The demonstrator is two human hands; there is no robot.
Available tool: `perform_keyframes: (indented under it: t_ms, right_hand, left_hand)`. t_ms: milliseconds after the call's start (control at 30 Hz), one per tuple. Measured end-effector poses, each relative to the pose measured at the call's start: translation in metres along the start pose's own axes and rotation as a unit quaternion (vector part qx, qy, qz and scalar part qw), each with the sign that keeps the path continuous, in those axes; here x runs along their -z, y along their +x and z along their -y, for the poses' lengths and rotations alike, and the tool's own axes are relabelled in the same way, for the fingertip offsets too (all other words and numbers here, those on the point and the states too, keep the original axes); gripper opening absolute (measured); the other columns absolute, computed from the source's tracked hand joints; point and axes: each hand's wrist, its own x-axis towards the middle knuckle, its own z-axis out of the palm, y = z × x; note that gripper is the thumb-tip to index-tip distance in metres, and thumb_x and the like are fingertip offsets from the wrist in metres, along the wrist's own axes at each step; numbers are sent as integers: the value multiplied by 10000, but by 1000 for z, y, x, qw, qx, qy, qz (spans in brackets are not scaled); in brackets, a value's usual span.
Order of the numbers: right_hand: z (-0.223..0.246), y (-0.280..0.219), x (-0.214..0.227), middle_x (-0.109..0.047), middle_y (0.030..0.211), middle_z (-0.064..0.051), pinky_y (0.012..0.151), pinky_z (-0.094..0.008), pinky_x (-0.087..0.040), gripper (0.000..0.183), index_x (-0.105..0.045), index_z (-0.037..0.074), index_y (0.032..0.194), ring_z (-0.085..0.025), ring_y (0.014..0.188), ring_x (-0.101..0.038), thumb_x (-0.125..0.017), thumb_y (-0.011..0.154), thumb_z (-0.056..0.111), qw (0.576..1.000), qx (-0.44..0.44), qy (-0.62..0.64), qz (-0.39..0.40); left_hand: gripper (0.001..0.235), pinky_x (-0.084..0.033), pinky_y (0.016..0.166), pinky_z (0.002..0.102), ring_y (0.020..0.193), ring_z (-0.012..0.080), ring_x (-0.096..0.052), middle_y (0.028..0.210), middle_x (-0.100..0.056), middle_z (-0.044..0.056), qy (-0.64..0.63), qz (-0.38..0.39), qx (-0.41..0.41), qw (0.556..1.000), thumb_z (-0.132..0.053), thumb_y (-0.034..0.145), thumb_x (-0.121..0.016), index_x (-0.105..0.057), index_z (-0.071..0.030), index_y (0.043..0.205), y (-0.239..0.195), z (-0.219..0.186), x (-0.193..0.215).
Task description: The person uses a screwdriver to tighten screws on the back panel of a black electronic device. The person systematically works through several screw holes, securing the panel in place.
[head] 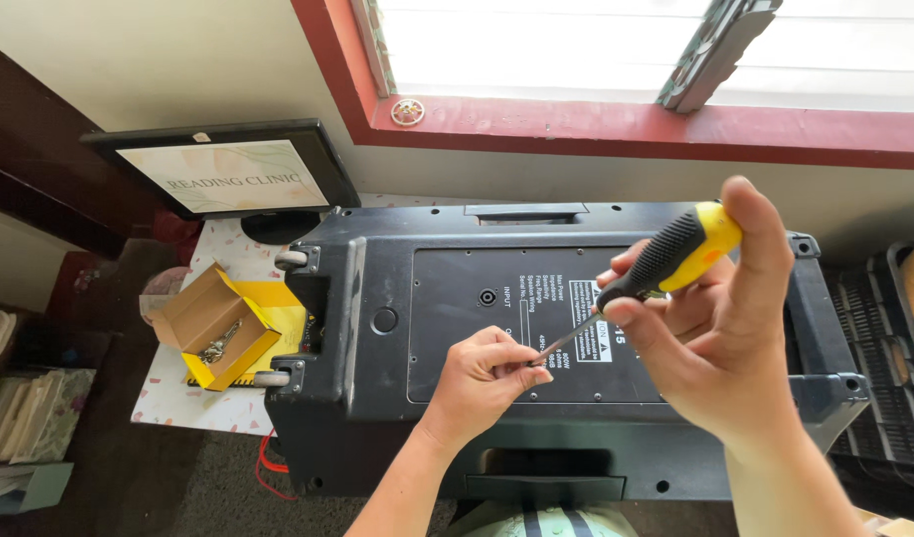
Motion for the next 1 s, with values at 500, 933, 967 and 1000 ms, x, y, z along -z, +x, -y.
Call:
perform_keyframes:
  t_ms: [500,933,967,1000]
  right_hand:
    - [-52,96,-17,-619,1139,-153,749,-278,-698,804,-264,255,1588,-217,1048,-739,-712,1020,-96,987,91,-127,24]
    - [-58,99,-24,-636,1130,-117,702,-239,-661,813,-267,267,1573,-172,1034,-767,-731,992,-59,978,68,-197,24]
    - [-61,98,-25,-622,1095,-92,669,-224,-637,791,-292,270,1562,-145,998,-757,-773,988,15,975,68,-211,13]
    - [-65,97,-26,-608,1061,-67,635,-209,-614,776,-318,273,1551,-119,962,-747,-816,985,90,972,69,-226,1]
  left_hand:
    - [509,-503,713,406,775,293,-628,934,-636,45,319,82,20,944,-122,805,-505,-748,-169,1250,126,3,25]
    - [469,-533,669,494,835,356,-661,939,-647,62,391,48,-46,918,-142,789,-523,-741,-134,1205,125,22,18]
    - [469,-529,677,476,823,341,-660,930,-648,59,379,42,-45,923,-136,799,-526,-745,-132,1214,124,20,18]
    - [469,-525,686,459,810,326,-659,921,-649,56,368,36,-44,928,-129,809,-529,-748,-130,1224,124,19,18]
